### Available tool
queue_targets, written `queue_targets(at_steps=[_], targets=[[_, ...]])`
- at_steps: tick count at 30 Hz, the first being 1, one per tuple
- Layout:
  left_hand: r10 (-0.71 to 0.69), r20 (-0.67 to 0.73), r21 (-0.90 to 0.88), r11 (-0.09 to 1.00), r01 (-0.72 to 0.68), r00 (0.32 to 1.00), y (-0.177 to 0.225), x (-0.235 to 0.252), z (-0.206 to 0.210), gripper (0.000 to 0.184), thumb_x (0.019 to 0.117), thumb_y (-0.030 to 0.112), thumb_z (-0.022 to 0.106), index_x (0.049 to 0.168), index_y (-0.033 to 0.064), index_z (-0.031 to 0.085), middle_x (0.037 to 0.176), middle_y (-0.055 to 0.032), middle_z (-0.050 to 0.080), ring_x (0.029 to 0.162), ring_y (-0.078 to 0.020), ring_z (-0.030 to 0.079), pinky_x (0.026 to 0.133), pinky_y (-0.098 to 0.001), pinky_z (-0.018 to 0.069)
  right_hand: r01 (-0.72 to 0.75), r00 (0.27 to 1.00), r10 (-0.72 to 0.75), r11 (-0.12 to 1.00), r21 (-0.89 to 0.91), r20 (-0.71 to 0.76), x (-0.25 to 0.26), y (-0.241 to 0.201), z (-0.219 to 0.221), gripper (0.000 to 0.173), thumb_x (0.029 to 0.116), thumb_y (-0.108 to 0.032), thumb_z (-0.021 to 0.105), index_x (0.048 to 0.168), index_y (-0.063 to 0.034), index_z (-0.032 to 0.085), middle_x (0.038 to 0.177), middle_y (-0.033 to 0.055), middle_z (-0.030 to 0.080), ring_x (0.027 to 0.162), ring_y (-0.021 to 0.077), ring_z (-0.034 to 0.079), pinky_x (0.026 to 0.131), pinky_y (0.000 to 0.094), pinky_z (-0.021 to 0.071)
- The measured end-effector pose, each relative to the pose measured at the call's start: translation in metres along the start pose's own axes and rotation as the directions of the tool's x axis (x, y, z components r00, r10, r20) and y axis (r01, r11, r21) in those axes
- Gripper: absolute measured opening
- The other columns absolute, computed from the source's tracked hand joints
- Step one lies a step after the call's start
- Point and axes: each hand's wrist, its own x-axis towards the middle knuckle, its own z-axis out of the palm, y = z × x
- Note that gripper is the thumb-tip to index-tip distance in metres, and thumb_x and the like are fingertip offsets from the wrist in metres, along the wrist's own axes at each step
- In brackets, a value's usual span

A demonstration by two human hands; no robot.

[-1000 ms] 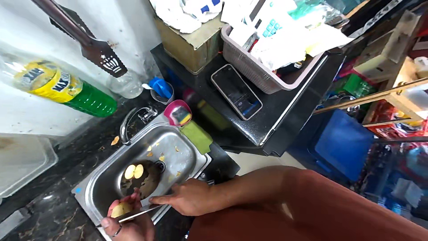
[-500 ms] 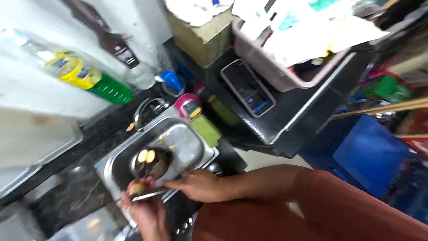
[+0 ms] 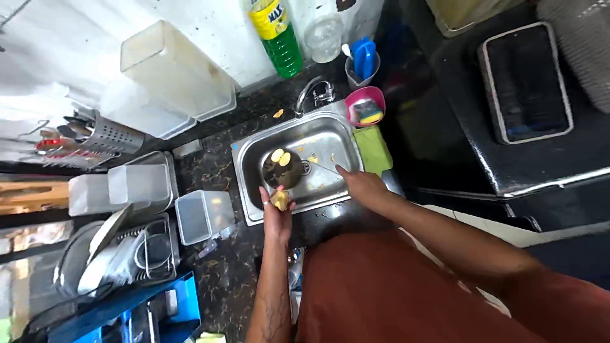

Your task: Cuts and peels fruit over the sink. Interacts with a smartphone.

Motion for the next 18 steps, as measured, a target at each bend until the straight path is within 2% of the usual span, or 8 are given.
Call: queue_targets(at_steps=[3,5,9,11,13,15,17,18], targets=[[0.059,0.199,0.325,0.938,-0.123,0.978,-0.015,0.015,-0.011,0.040,0.1069,0.033,0.046,0.136,0.0067,0.052,0.097,-0.0069,0.062,0.077,-0.0150,0.060,0.067,-0.0324,0.0537,-0.067,0.997,0.069,0.996,0.054,-0.024,-0.006,0.003,0.008,0.065,0.1038,-0.013,0.045,0.165,-0.0243,0.024,0.127,0.0304,0.062,0.107,0.0497,0.066,0.086,0.0658,0.0531],[-0.030,0.321,0.439,0.890,-0.121,0.947,-0.028,0.022,-0.010,0.035,0.1061,0.031,0.052,0.131,0.0059,0.055,0.090,-0.0062,0.062,0.070,-0.0139,0.060,0.062,-0.0309,0.0541,-0.045,0.997,0.053,0.987,0.151,-0.050,-0.017,-0.010,0.018,0.068,0.1003,-0.011,0.051,0.163,-0.0218,0.026,0.130,0.0312,0.059,0.110,0.0506,0.065,0.088,0.0673,0.0531],[-0.269,0.538,0.445,0.895,0.002,0.799,-0.057,0.009,0.006,0.042,0.1119,0.034,0.036,0.130,0.0006,0.055,0.097,-0.0112,0.069,0.078,-0.0211,0.070,0.070,-0.0396,0.0615,0.083,0.983,-0.035,0.960,0.269,-0.179,-0.037,-0.037,0.046,0.054,0.0969,-0.011,0.063,0.148,-0.0108,0.045,0.124,0.0252,0.064,0.110,0.0458,0.066,0.088,0.0650,0.0553],[-0.238,0.580,0.377,0.926,0.003,0.779,-0.067,-0.001,0.007,0.044,0.1117,0.036,0.034,0.121,0.0025,0.060,0.090,-0.0069,0.072,0.076,-0.0172,0.071,0.068,-0.0374,0.0622,0.163,0.956,-0.082,0.945,0.282,-0.281,-0.044,-0.046,0.060,0.063,0.0828,-0.010,0.081,0.140,-0.0087,0.056,0.119,0.0235,0.067,0.108,0.0434,0.067,0.089,0.0640,0.0555],[-0.235,0.629,0.355,0.935,-0.005,0.741,-0.071,0.000,0.003,0.046,0.1119,0.040,0.029,0.114,0.0080,0.062,0.084,-0.0008,0.072,0.074,-0.0123,0.071,0.068,-0.0338,0.0621,0.194,0.926,-0.075,0.936,0.294,-0.371,-0.055,-0.043,0.062,0.070,0.0748,-0.014,0.090,0.137,-0.0092,0.059,0.123,0.0233,0.065,0.114,0.0429,0.064,0.094,0.0635,0.0529],[-0.269,0.670,0.367,0.930,0.006,0.692,-0.078,0.013,-0.006,0.051,0.1112,0.046,0.024,0.109,0.0108,0.062,0.080,0.0002,0.074,0.072,-0.0126,0.072,0.065,-0.0320,0.0610,0.165,0.886,0.012,0.926,0.341,-0.463,-0.079,-0.025,0.059,0.054,0.0851,-0.024,0.083,0.133,-0.0111,0.063,0.132,0.0201,0.061,0.124,0.0404,0.057,0.104,0.0630,0.0448],[-0.312,0.673,0.399,0.917,0.026,0.671,-0.080,0.030,-0.017,0.051,0.1113,0.047,0.022,0.111,0.0095,0.058,0.082,-0.0026,0.075,0.074,-0.0154,0.073,0.064,-0.0316,0.0608,0.056,0.805,0.215,0.900,0.432,-0.553,-0.110,0.005,0.075,0.030,0.0954,-0.035,0.070,0.115,-0.0121,0.073,0.126,0.0125,0.067,0.121,0.0319,0.061,0.106,0.0562,0.0463],[-0.329,0.655,0.411,0.910,0.044,0.680,-0.079,0.037,-0.019,0.050,0.1114,0.047,0.023,0.111,0.0094,0.056,0.082,-0.0036,0.074,0.073,-0.0162,0.073,0.064,-0.0322,0.0607,-0.010,0.761,0.352,0.847,0.531,-0.546,-0.128,0.025,0.094,0.029,0.0965,-0.035,0.068,0.109,-0.0089,0.074,0.120,0.0122,0.069,0.117,0.0302,0.064,0.104,0.0540,0.0489]])
